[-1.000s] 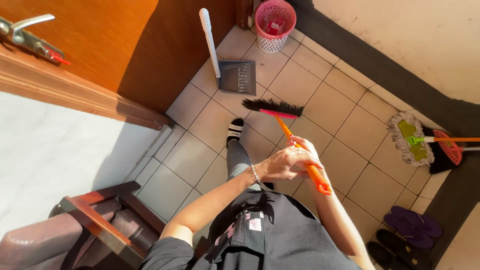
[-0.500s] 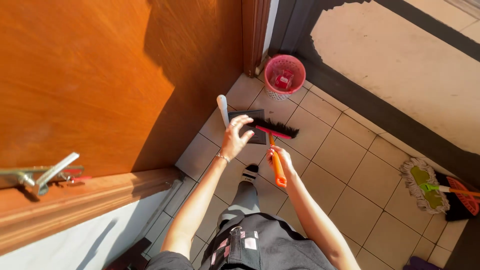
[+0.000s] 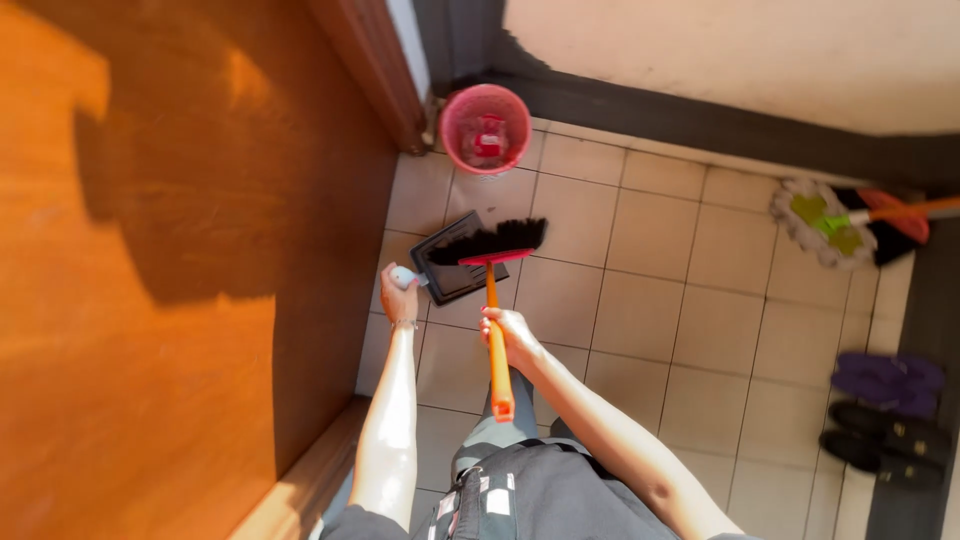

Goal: Sweep paper scraps and debris from a tiled floor into a dustpan using a broom.

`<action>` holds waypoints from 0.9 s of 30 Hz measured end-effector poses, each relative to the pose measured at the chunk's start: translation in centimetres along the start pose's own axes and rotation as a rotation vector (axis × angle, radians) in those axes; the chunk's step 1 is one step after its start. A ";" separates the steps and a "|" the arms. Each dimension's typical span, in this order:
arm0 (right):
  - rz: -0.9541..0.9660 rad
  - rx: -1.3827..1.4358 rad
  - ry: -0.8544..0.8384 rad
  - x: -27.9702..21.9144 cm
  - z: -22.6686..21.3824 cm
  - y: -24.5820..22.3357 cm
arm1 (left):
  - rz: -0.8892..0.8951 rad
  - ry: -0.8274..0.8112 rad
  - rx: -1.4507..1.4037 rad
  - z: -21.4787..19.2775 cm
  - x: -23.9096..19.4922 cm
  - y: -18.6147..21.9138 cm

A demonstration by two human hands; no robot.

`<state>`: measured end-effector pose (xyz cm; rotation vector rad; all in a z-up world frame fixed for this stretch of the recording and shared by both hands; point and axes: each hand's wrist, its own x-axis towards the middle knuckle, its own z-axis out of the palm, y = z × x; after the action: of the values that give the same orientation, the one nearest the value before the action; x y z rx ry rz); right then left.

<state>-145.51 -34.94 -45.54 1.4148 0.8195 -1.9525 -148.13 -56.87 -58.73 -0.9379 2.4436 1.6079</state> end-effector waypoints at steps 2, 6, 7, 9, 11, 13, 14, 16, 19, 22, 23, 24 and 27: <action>0.014 -0.001 0.006 0.3 -0.4 1.0 | -0.088 -0.042 -0.010 0.1 -1.1 1.1; -0.015 0.052 0.022 -0.6 -1.1 1.1 | -0.035 -0.267 -0.035 1.6 -2.4 1.0; -0.029 0.001 0.023 -2.1 -1.4 0.4 | -0.010 -0.313 -0.029 2.4 -3.0 1.0; -0.056 -0.039 0.030 -4.6 -3.0 -0.8 | 0.024 -0.375 -0.027 3.5 -3.8 1.3; -0.037 0.015 -0.069 -6.6 -5.5 -2.0 | 0.103 -0.349 -0.083 4.3 -4.3 2.1; -0.019 0.062 -0.035 -9.6 -9.1 -2.8 | 0.104 -0.384 -0.130 5.1 -5.8 3.8; 0.010 0.101 -0.001 -11.1 -10.9 -3.3 | 0.094 -0.410 -0.175 5.6 -6.6 4.6; 0.015 0.135 0.008 -14.6 -14.4 -3.4 | 0.118 -0.428 -0.154 6.8 -8.0 5.7; 0.020 0.188 0.029 -19.7 -19.6 -2.6 | 0.139 -0.474 -0.161 7.8 -10.8 8.1; -0.016 0.228 0.111 -23.8 -24.1 0.2 | 0.212 -0.558 -0.140 7.5 -13.8 11.1; -0.066 0.244 0.185 -24.9 -25.7 0.6 | 0.297 -0.615 -0.107 8.8 -14.4 13.0; -0.092 0.264 0.184 -25.8 -26.6 1.4 | 0.321 -0.636 -0.113 9.1 -15.3 14.1; -0.173 0.302 0.227 -28.8 -28.8 4.4 | 0.469 -0.783 -0.048 11.6 -18.8 18.7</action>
<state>-117.34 -12.79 -25.68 1.8225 0.7935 -2.1420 -145.68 -33.52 -41.74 0.2874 2.1099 1.7031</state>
